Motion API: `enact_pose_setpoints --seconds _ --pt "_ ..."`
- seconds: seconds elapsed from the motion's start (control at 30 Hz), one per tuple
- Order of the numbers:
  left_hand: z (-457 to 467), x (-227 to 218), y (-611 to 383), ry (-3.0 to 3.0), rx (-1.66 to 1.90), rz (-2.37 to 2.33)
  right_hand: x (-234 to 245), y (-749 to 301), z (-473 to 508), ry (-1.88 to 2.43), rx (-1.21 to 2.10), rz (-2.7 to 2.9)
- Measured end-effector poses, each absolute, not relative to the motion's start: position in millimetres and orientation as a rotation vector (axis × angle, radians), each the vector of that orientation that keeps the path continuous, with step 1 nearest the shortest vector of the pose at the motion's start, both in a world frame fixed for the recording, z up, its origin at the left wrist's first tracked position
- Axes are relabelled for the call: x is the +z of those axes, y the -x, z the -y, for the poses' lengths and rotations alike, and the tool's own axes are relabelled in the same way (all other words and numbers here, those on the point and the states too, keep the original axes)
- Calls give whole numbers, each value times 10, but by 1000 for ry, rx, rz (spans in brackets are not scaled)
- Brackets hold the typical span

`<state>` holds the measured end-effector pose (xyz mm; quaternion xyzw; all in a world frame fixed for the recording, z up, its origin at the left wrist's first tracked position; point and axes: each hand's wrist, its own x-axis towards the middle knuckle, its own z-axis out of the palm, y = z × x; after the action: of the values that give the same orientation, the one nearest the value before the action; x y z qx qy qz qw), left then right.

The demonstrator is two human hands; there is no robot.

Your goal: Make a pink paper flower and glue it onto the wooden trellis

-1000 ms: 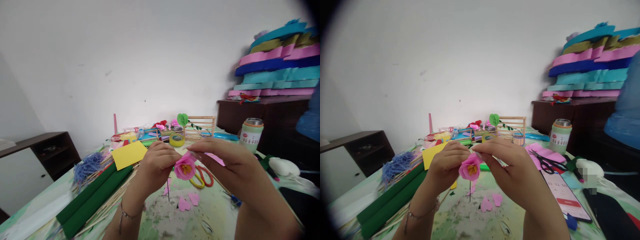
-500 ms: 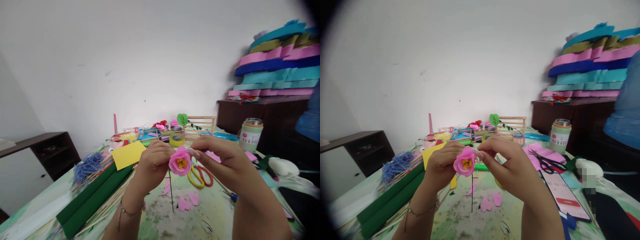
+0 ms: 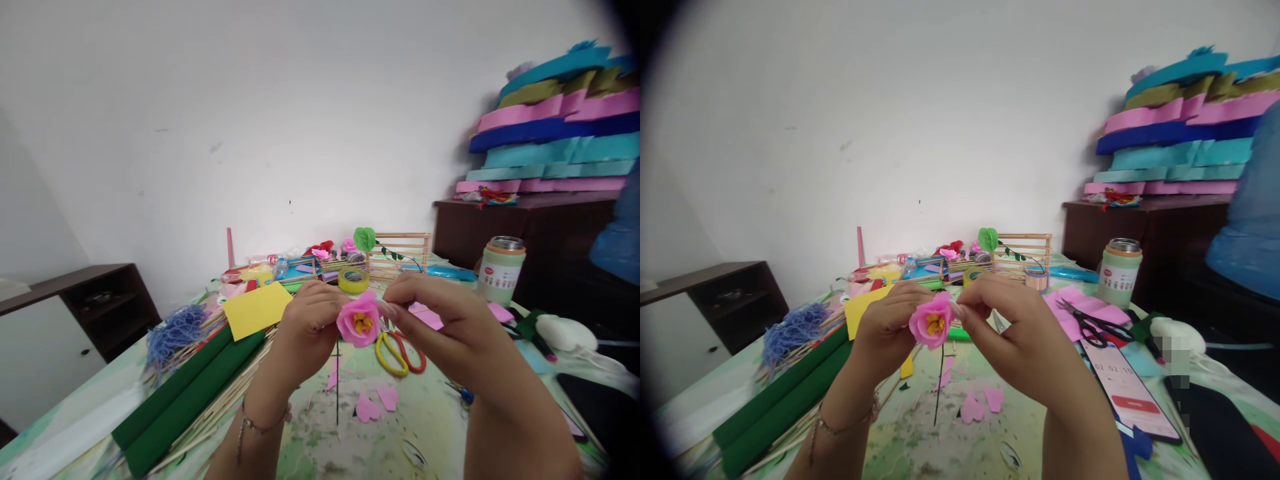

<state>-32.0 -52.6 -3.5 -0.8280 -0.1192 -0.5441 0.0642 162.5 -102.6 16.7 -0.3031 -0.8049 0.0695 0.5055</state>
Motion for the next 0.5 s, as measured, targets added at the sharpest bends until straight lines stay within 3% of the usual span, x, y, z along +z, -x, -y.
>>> enact_pose_setpoints --seconds 0.5 --pt "567 -33 315 2607 -1816 317 117 -1684 911 699 232 1830"
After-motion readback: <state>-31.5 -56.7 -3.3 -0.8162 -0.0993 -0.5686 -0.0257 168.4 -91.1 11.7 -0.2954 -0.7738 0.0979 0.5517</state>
